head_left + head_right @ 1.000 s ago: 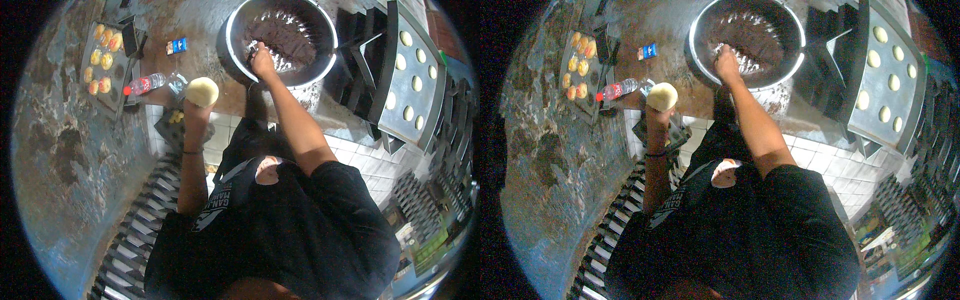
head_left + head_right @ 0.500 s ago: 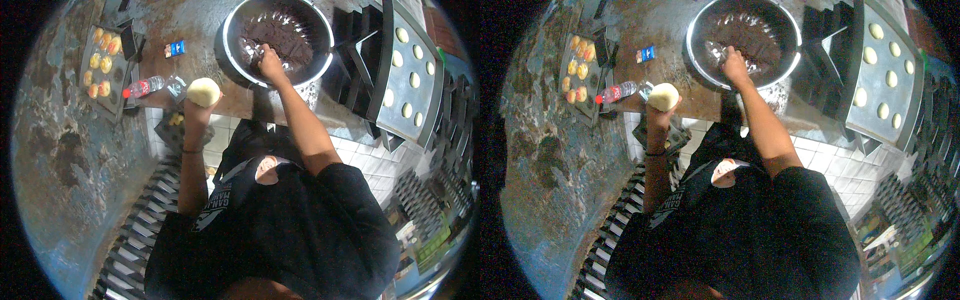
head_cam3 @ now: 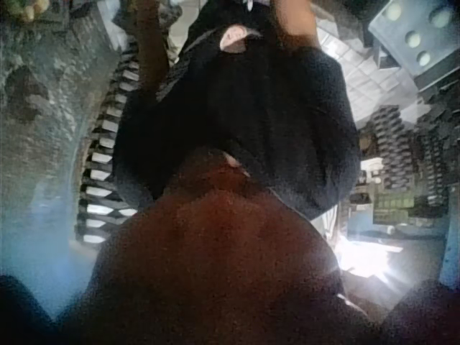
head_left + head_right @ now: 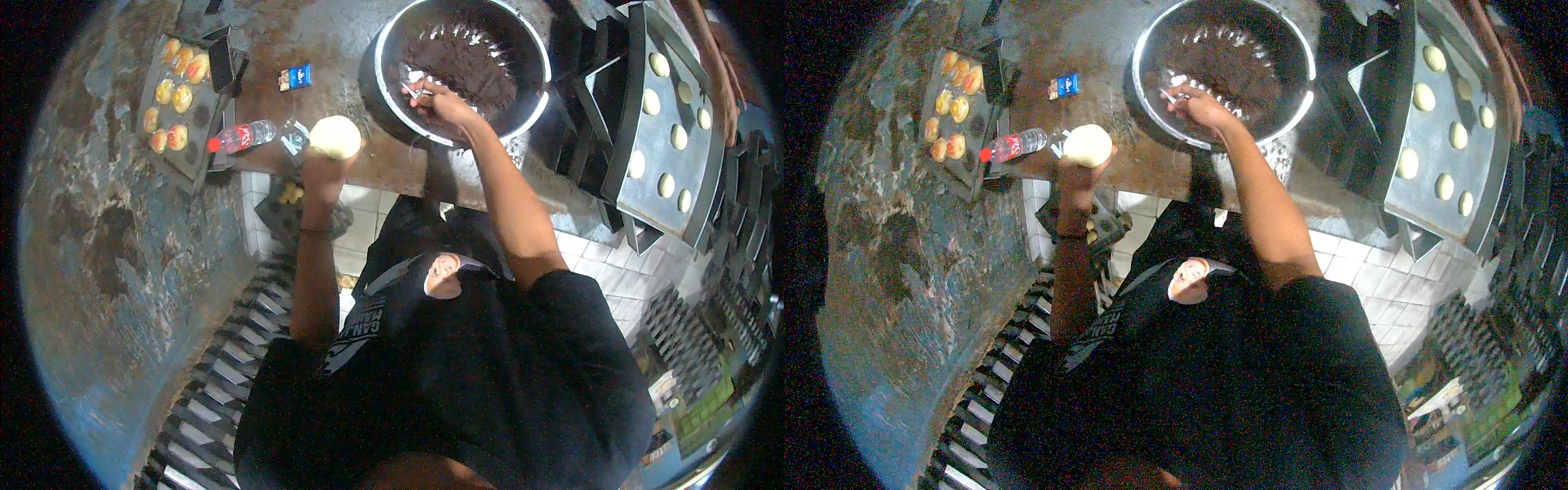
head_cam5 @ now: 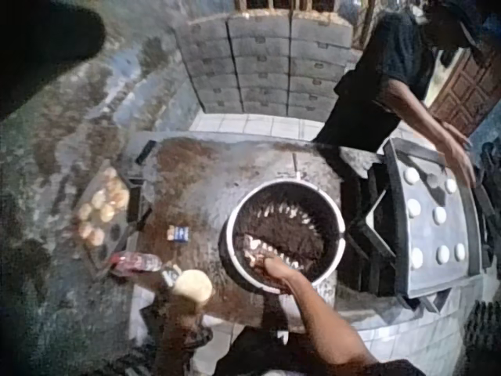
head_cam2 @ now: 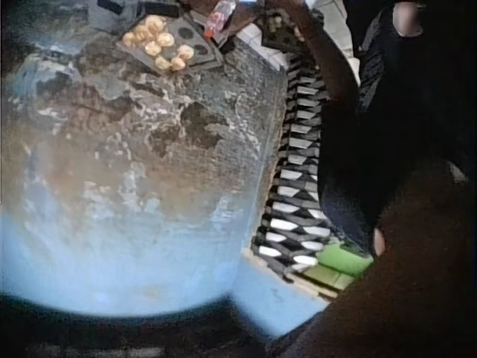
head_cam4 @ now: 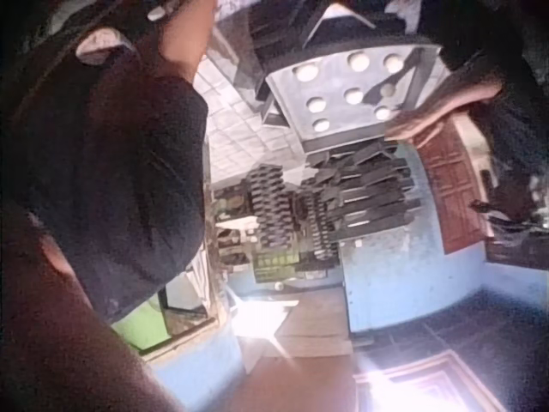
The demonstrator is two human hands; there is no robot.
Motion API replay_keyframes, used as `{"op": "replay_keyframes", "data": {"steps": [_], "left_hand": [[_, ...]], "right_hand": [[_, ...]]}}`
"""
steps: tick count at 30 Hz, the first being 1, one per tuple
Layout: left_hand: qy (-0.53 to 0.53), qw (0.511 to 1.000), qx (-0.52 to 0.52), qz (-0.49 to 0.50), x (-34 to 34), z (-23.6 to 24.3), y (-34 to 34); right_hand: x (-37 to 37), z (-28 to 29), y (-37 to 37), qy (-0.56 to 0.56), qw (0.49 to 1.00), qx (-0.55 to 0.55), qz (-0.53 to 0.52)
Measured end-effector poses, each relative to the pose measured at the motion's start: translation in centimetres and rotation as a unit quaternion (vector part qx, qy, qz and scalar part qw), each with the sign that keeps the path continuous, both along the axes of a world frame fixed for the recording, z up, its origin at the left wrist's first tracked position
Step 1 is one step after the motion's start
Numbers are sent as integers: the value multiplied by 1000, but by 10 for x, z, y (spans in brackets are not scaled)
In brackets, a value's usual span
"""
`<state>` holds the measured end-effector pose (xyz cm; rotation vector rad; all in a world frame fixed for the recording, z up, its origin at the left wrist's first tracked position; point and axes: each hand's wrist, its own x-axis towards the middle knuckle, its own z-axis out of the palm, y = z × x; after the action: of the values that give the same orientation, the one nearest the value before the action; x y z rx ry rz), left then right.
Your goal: The person prepares bread dough by filling it with a dark mixture from a bowl and placing the shaped dough balls onto a metal tray.
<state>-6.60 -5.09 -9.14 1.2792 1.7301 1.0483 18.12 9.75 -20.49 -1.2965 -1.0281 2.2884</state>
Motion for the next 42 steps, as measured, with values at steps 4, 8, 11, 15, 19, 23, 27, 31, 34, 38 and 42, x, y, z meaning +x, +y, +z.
{"op": "replay_keyframes", "data": {"steps": [4,8,11,15,19,23,27,31,34,38,42], "left_hand": [[-44,996,-82,-19,11,15,26],[-68,995,-62,-47,44,49,47],[-23,998,-28,-56,59,73,61],[34,989,49,-135,60,89,62],[28,984,63,-165,67,91,62],[-49,985,68,-153,77,62,66],[-47,994,15,-101,85,70,70],[-62,967,-8,-248,98,77,67],[-5,944,-34,-327,114,86,71],[-63,912,-68,-401,125,93,70],[-52,874,-112,-470,138,113,82]], "right_hand": [[16,104,-20,2,979,191,72],[23,183,-52,-55,884,459,71],[27,211,-77,-201,800,560,81],[42,217,-102,-250,767,584,91],[57,226,-123,-246,786,564,66],[72,226,-145,-244,819,519,-11],[127,120,-204,-256,910,278,-172],[198,-10,-244,-470,839,265,-69],[182,35,-209,-470,775,415,-80],[121,232,-138,-168,878,442,-77],[109,272,-111,-191,826,529,-22]]}}
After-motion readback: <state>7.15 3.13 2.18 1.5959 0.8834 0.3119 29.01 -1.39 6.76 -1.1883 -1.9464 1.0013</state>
